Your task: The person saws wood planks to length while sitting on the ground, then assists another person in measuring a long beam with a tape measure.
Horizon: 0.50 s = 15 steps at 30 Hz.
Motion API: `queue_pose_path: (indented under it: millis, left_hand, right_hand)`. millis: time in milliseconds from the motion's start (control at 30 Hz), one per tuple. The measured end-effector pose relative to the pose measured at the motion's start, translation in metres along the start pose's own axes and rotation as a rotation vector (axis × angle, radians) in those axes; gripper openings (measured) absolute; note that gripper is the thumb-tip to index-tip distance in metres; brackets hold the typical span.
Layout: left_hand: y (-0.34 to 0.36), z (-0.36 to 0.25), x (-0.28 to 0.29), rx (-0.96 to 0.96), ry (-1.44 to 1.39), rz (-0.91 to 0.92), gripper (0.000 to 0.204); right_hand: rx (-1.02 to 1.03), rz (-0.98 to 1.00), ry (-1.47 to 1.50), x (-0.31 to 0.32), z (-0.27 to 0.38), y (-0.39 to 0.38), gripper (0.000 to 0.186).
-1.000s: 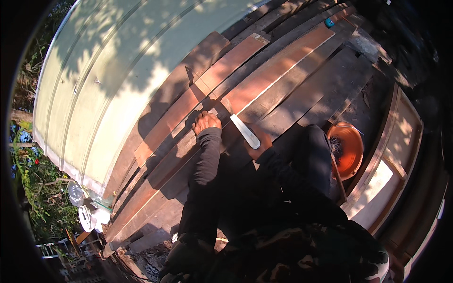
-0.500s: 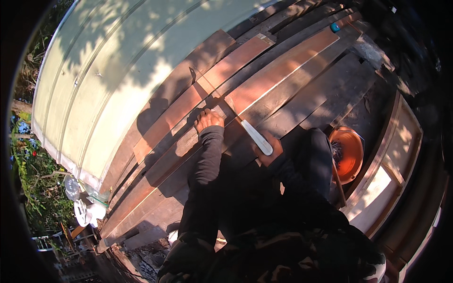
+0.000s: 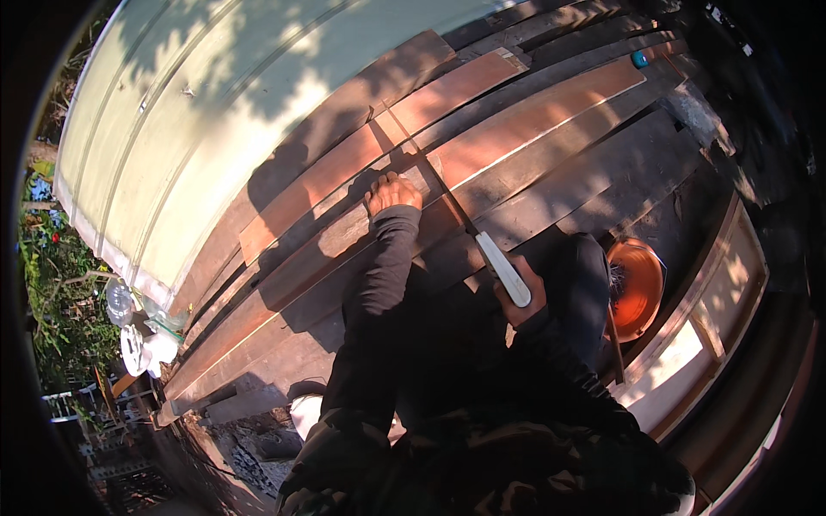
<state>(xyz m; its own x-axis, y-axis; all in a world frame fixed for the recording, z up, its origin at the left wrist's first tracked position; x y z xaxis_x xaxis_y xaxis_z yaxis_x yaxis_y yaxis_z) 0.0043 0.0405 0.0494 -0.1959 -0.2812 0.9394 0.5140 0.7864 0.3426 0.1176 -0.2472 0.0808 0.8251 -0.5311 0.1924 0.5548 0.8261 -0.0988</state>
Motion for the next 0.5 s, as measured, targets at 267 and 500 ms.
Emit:
queue_pose_path:
  millis: [267, 500]
  left_hand:
    - [-0.012, 0.023, -0.008, 0.053, -0.021, 0.014, 0.028]
    - [-0.001, 0.012, -0.002, 0.023, 0.000, -0.034, 0.026]
  right_hand:
    - [-0.197, 0.082, -0.019, 0.012, 0.004, -0.052, 0.043]
    - [-0.142, 0.064, -0.157, 0.047, 0.014, -0.100, 0.048]
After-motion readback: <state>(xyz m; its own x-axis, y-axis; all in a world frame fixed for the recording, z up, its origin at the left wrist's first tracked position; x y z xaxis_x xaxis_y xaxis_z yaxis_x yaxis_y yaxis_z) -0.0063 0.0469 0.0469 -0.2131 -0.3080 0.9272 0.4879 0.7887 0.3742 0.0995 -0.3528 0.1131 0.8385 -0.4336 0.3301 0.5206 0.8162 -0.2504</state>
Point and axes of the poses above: each hand's wrist, its own y-axis towards the middle knuckle, its own x-axis out of the back of the hand, z = x × y, the point moved 7 cm from there along y, towards the middle knuckle, and after that the axes turned 13 degrees about -x, right-handed, at the moved point
